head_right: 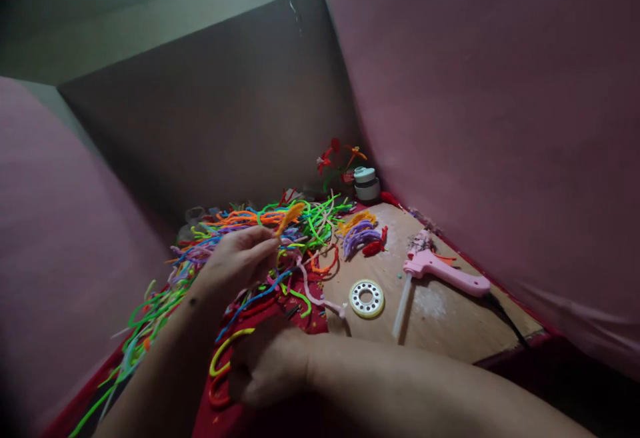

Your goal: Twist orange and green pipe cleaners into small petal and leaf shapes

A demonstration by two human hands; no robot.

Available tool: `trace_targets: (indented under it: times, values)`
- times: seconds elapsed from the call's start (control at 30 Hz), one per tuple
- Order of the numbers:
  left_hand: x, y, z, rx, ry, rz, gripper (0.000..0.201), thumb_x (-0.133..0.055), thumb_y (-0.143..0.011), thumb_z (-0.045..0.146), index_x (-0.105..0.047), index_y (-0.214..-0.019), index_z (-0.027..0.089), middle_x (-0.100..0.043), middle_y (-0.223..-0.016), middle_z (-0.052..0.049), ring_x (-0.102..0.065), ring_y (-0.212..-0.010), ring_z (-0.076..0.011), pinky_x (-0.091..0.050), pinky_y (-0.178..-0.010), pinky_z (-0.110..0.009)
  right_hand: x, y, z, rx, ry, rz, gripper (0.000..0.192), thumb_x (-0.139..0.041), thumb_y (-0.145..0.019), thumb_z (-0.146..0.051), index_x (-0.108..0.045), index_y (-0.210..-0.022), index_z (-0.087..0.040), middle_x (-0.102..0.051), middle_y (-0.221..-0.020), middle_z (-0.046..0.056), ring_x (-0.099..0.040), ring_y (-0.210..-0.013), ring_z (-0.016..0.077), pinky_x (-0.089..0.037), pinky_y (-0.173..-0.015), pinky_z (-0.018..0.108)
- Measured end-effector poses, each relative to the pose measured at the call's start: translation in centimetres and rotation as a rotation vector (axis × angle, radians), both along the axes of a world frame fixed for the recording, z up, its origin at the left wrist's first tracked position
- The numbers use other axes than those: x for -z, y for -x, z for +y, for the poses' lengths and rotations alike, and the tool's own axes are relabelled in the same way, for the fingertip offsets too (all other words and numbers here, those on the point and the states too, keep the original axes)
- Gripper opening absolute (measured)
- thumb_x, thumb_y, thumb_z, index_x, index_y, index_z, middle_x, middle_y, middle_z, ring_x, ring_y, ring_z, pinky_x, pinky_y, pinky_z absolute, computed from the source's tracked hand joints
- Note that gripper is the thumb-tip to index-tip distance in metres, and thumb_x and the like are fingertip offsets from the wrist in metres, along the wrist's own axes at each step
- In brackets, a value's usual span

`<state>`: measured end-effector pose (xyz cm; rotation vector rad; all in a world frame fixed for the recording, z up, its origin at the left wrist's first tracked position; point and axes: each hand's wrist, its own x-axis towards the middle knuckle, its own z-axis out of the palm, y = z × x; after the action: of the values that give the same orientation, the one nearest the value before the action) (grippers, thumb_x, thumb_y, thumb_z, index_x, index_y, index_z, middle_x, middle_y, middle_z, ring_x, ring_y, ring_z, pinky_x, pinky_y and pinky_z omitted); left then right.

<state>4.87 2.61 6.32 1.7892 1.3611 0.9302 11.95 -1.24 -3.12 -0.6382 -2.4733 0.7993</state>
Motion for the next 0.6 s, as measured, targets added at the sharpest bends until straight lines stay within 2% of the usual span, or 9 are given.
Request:
trace_targets:
  times: [0.1, 0.3, 0.4, 0.5, 0.53, 0.6]
  values:
    - [0.7, -3.1, 3.2, 0.062, 0.029, 0.151, 0.018, -0.052, -0.072, 0.017, -0.051, -0.054, 0.016, -0.050, -0.039, 0.003, -0.039, -0.028, -0.0067, -0.024, -0.033, -0.018, -0.3, -0.1, -0.2, -0.056, -0.111, -0.092, 0.026, -0.045, -0.073, -0.028, -0.067, -0.077, -0.015, -0.069, -0.075, 0.004, -0.051, -0.058, 0.0125, -0.032, -0.049, 0.022]
    - [3.1, -7.6, 9.5, 0.110, 0.090, 0.286, 0.015, -0.052, -0.069, 0.012, -0.054, -0.054, 0.015, -0.053, -0.040, 0.000, -0.045, -0.029, -0.0106, -0.027, -0.035, -0.021, -0.9, 0.0, 0.3, -0.165, -0.085, -0.246, 0.039, -0.048, -0.072, -0.036, -0.068, -0.097, -0.013, -0.072, -0.086, 0.011, -0.062, -0.065, 0.0190, -0.035, -0.043, 0.023]
    - [4.4, -8.7, 11.6, 0.114, 0.115, 0.361, 0.014, -0.056, -0.068, 0.011, -0.056, -0.054, 0.014, -0.055, -0.041, -0.001, -0.048, -0.031, -0.0119, -0.030, -0.037, -0.022, -1.0, 0.2, 0.6, -0.229, -0.094, -0.230, 0.037, -0.056, -0.067, -0.036, -0.070, -0.094, -0.014, -0.071, -0.096, 0.011, -0.064, -0.079, 0.0210, -0.041, -0.051, 0.022]
    - [5.5, -9.2, 13.0, 0.111, 0.149, 0.440, 0.012, -0.059, -0.069, 0.014, -0.058, -0.057, 0.013, -0.055, -0.042, -0.001, -0.051, -0.035, -0.0126, -0.035, -0.040, -0.022, -0.8, 0.3, 1.0, -0.205, -0.067, -0.179, 0.025, -0.062, -0.062, -0.033, -0.071, -0.081, -0.022, -0.072, -0.097, 0.002, -0.064, -0.090, 0.0209, -0.044, -0.060, 0.020]
    - [5.8, -9.2, 13.3, 0.109, 0.158, 0.463, 0.011, -0.060, -0.072, 0.016, -0.060, -0.061, 0.012, -0.057, -0.046, -0.002, -0.054, -0.040, -0.0134, -0.038, -0.043, -0.023, -0.7, 0.3, 1.1, -0.187, -0.063, -0.166, 0.021, -0.063, -0.061, -0.032, -0.072, -0.078, -0.024, -0.072, -0.095, 0.000, -0.063, -0.094, 0.0211, -0.044, -0.062, 0.020]
    - [6.4, -9.3, 13.9, 0.108, 0.175, 0.498, 0.014, -0.060, -0.077, 0.024, -0.063, -0.080, 0.010, -0.064, -0.068, -0.005, -0.061, -0.059, -0.0155, -0.047, -0.054, -0.027, -0.4, 0.4, 1.5, -0.151, -0.055, -0.159, 0.017, -0.063, -0.059, -0.029, -0.072, -0.073, -0.026, -0.073, -0.090, -0.004, -0.063, -0.096, 0.0213, -0.044, -0.064, 0.020]
